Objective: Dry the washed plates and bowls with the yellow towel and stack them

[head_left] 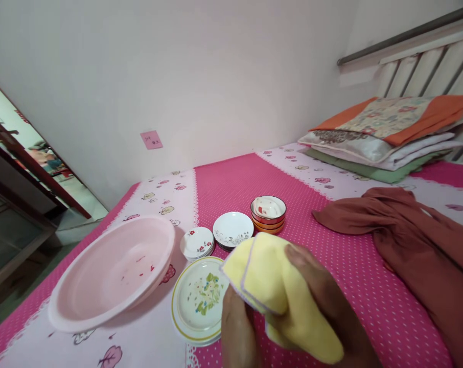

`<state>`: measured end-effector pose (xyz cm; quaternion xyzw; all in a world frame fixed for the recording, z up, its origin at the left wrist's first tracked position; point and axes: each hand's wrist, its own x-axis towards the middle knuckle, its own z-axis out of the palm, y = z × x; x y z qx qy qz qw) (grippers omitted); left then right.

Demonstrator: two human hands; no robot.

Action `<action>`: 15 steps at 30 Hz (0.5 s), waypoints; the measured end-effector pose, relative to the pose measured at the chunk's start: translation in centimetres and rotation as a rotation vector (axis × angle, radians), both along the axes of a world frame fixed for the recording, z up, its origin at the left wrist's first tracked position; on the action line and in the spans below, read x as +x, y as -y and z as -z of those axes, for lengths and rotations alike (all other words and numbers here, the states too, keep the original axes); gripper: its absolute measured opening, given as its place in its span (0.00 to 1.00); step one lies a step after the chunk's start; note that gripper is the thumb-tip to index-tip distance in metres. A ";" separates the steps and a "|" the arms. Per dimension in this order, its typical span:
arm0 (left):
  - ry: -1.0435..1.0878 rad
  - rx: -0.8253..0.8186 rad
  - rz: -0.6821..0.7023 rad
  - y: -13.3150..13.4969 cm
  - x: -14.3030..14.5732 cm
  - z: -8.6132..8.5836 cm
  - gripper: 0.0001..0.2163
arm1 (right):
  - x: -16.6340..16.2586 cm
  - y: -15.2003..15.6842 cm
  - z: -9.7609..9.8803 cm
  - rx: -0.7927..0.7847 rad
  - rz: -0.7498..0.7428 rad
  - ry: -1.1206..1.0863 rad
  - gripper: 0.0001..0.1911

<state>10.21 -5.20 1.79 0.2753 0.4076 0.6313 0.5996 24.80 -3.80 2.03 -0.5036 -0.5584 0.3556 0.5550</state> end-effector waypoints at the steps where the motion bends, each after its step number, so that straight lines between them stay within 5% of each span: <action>1: 0.046 -0.017 -0.005 -0.2 -0.4 -0.4 0.21 | -0.7 -0.5 -0.2 -0.013 -0.002 0.025 0.22; 4: 0.147 -0.050 0.048 -0.6 -1.7 -1.0 0.28 | -2.6 -2.4 -0.4 -0.079 -0.039 0.183 0.21; 7: -0.010 -0.029 0.113 -0.9 -2.8 -0.8 0.29 | -3.6 -3.6 -0.4 -0.108 -0.062 0.301 0.20; 11: -0.121 -0.030 0.174 -1.4 -3.8 -0.2 0.28 | -3.5 -3.4 -0.6 -0.101 -0.152 0.145 0.21; 15: 0.057 -0.059 0.033 -1.7 -5.1 -0.9 0.25 | -2.7 -2.8 -1.3 -0.100 -0.308 -0.022 0.21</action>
